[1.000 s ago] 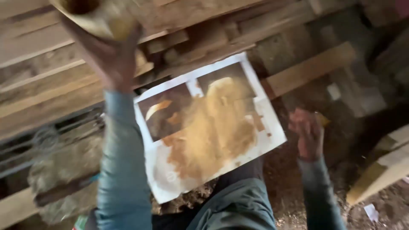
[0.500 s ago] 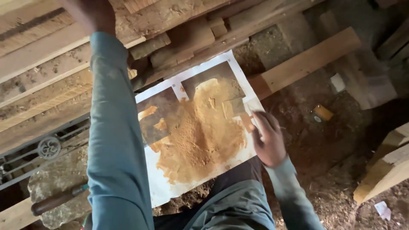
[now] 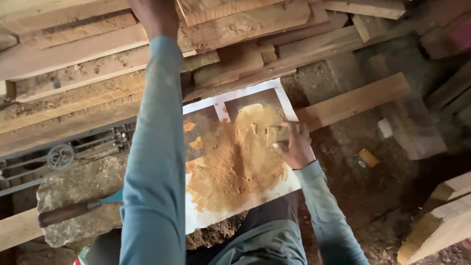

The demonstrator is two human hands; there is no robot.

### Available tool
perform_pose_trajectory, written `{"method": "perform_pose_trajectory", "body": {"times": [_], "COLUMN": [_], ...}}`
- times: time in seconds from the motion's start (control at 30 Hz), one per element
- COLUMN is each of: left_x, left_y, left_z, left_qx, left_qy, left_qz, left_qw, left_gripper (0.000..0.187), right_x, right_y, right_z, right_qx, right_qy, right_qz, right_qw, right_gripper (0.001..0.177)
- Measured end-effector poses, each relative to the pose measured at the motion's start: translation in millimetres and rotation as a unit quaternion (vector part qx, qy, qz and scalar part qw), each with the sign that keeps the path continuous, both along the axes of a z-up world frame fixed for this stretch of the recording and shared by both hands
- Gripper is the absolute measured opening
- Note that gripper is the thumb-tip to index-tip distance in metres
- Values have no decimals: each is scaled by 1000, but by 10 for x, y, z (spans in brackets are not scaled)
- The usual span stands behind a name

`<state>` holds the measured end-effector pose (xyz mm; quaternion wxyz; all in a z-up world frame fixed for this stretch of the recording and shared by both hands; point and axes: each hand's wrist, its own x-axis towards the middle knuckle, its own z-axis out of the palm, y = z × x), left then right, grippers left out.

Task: Mixing sawdust with adhesive to create a wood filler paste and applying it to a template for a craft project.

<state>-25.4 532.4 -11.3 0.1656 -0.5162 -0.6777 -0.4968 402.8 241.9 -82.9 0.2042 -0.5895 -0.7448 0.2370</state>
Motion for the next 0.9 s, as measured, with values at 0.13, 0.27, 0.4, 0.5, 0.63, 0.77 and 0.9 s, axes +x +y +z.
{"method": "perform_pose_trajectory", "body": {"times": [0.13,0.27,0.4,0.5,0.63,0.77,0.9], "left_x": [269,483,171,97,185,242,379], "left_y": [-1457,-3174,-4220,-4508,-4415,-4313,-4251], "left_z": [237,633,88,-272,-383,-399,-86], "left_qx": [63,-80,-221,-349,-455,-441,-367], "left_qy": [-37,-81,12,-6,1,-88,-182], "left_qz": [-109,-164,-14,46,81,77,1], "left_qw": [991,980,975,936,887,890,912], "left_gripper": [90,83,82,93,99,96,97], "right_x": [168,390,651,937,1156,1066,851], "right_y": [91,-13,1,109,437,449,132], "right_z": [-96,-32,-212,-588,-1315,-1139,-16], "right_qx": [50,-96,-85,-107,-318,-11,129], "right_qy": [92,247,462,621,623,387,203], "right_qz": [15,-96,-99,-82,-161,-155,-60], "right_qw": [994,959,877,772,696,909,969], "right_gripper": [61,33,22,28,33,21,19]}}
